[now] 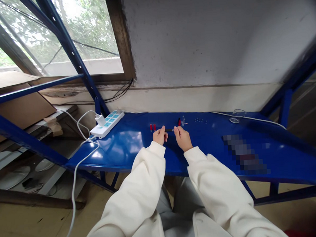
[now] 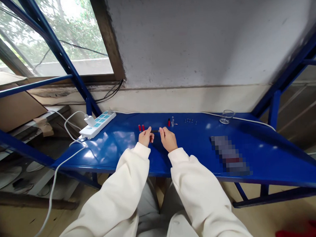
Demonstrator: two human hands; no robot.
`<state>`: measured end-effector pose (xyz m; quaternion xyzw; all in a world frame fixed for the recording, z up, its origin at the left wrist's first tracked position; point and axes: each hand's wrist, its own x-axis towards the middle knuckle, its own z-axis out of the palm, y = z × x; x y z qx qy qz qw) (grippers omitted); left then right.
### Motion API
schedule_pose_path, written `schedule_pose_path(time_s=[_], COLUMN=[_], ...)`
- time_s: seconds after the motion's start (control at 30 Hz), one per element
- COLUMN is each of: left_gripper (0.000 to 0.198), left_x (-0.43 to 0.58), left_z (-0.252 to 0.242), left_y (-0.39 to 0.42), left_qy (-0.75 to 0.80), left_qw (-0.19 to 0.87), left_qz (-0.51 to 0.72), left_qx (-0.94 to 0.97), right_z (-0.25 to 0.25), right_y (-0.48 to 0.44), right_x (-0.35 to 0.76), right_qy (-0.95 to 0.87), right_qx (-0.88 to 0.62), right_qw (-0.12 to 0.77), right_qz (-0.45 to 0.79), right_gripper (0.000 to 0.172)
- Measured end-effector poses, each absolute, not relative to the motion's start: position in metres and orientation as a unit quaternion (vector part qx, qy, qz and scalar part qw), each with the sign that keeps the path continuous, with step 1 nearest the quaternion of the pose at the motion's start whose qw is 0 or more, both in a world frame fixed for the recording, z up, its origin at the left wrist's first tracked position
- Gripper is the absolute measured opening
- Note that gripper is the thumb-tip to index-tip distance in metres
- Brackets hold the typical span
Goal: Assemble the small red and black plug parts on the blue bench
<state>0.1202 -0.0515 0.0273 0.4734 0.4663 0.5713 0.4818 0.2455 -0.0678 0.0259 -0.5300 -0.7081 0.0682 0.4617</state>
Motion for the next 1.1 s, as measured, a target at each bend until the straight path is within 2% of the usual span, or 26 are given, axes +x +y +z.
schedule_pose_path(time_s=[0.57, 0.87, 1.1], left_gripper=[0.043, 0.042, 0.040], left_x=[0.1185, 0.1176, 0.1160], left_z=[0.0266, 0.0232, 0.0282], left_y=[-0.0470, -0.0471, -0.0487], left_qy=[0.470, 0.465, 0.461], left_qw=[0.463, 0.435, 0.408], left_qz=[0.618, 0.617, 0.670], left_qx=[0.427, 0.462, 0.415], right_z=[0.0237, 0.0182, 0.0211], right_y=[-0.0650, -0.0597, -0.0609], right_x=[0.2474, 0.2492, 0.2495], right_qy=[-0.712, -0.728, -0.705], right_qx=[-0.509, -0.491, -0.498], right_qw=[0.457, 0.457, 0.485], right_qz=[0.159, 0.144, 0.142], right_gripper=[0.026, 0.024, 0.026])
